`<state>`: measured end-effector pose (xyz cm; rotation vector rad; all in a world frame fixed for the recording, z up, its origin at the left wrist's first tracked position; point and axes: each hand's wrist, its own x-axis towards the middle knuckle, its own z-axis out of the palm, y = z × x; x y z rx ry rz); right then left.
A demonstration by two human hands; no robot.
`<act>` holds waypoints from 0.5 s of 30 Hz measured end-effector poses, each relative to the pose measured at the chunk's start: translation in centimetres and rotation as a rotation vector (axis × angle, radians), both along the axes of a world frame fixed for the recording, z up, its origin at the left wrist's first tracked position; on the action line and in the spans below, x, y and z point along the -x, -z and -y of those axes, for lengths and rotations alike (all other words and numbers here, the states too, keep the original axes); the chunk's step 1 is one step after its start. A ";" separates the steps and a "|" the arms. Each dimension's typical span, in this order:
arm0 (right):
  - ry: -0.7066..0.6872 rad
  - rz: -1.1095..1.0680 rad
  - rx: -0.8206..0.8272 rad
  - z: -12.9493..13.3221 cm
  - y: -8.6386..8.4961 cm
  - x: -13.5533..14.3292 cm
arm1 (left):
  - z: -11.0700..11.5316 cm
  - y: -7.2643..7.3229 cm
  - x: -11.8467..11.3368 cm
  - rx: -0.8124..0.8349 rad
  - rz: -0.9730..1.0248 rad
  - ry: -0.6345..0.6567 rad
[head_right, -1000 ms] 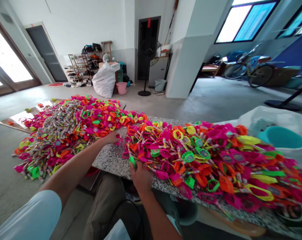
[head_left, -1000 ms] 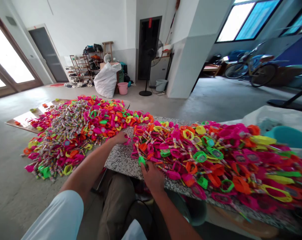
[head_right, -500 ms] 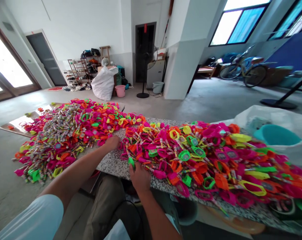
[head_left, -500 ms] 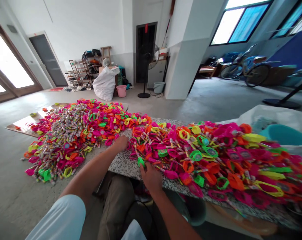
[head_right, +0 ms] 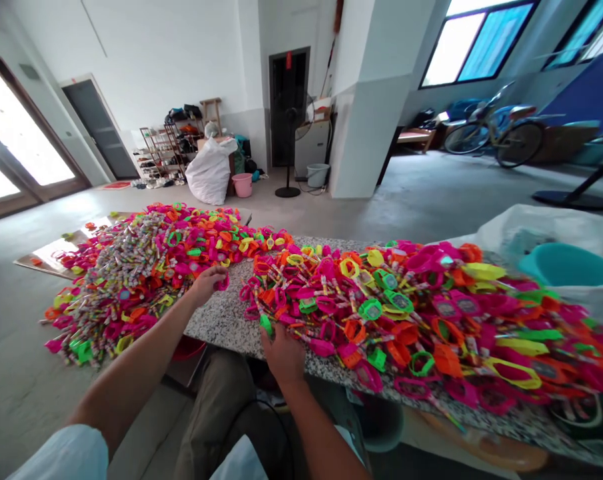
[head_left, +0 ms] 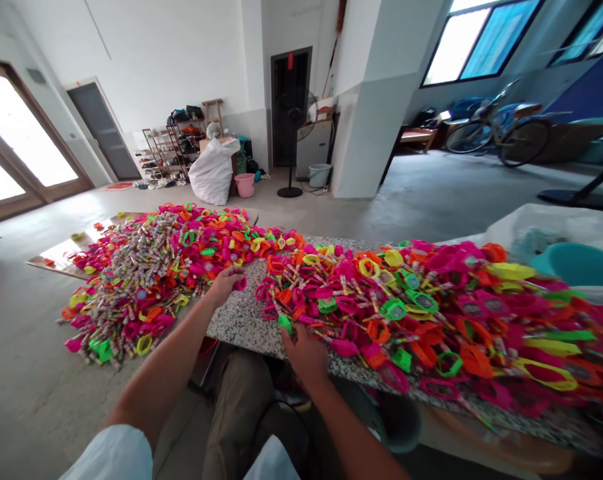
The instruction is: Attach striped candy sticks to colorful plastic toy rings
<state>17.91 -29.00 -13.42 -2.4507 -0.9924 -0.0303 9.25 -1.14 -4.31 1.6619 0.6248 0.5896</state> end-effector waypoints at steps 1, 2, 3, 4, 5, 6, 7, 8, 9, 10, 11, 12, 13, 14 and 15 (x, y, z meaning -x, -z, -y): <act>0.003 -0.027 -0.035 0.1 0.2 -0.1 | 0.9 -0.2 1.0 0.061 0.076 -0.012; 0.004 -0.058 -0.078 0.2 0.4 -0.3 | 2.0 -0.3 2.1 0.115 0.147 -0.022; 0.003 -0.090 -0.129 0.4 0.6 -0.5 | 3.1 -0.4 3.3 0.160 0.210 -0.032; -0.003 -0.121 -0.188 0.5 0.8 -0.6 | 4.3 -0.4 4.4 0.195 0.263 -0.043; -0.016 -0.146 -0.254 0.7 0.8 -0.7 | 5.5 -0.4 5.6 0.234 0.312 -0.050; -0.035 -0.163 -0.324 0.9 0.7 -0.6 | 6.8 -0.5 6.7 0.278 0.360 -0.052; -0.059 -0.174 -0.392 1.0 0.4 -0.2 | 8.0 -0.6 7.8 0.321 0.405 -0.049; -0.097 -0.185 -0.451 1.1 0.0 0.3 | 9.2 -0.6 8.8 0.357 0.447 -0.045; -0.152 -0.206 -0.495 1.0 -0.7 1.2 | 10.3 -0.7 9.7 0.376 0.483 -0.045; -0.225 -0.246 -0.524 0.9 -1.5 2.3 | 11.3 -0.8 10.6 0.369 0.510 -0.053; -0.309 -0.310 -0.541 0.6 -2.5 3.5 | 12.2 -0.9 11.3 0.332 0.517 -0.067; -0.397 -0.398 -0.553 0.2 -3.5 4.9 | 12.9 -1.0 11.9 0.268 0.502 -0.086; -0.478 -0.497 -0.566 -0.2 -4.5 6.3 | 13.6 -1.1 12.5 0.200 0.469 -0.100; -0.542 -0.586 -0.586 -0.8 -5.5 7.6 | 14.1 -1.1 13.0 0.138 0.425 -0.104; -0.588 -0.654 -0.608 -1.3 -6.3 8.7 | 14.4 -1.0 13.5 0.085 0.377 -0.101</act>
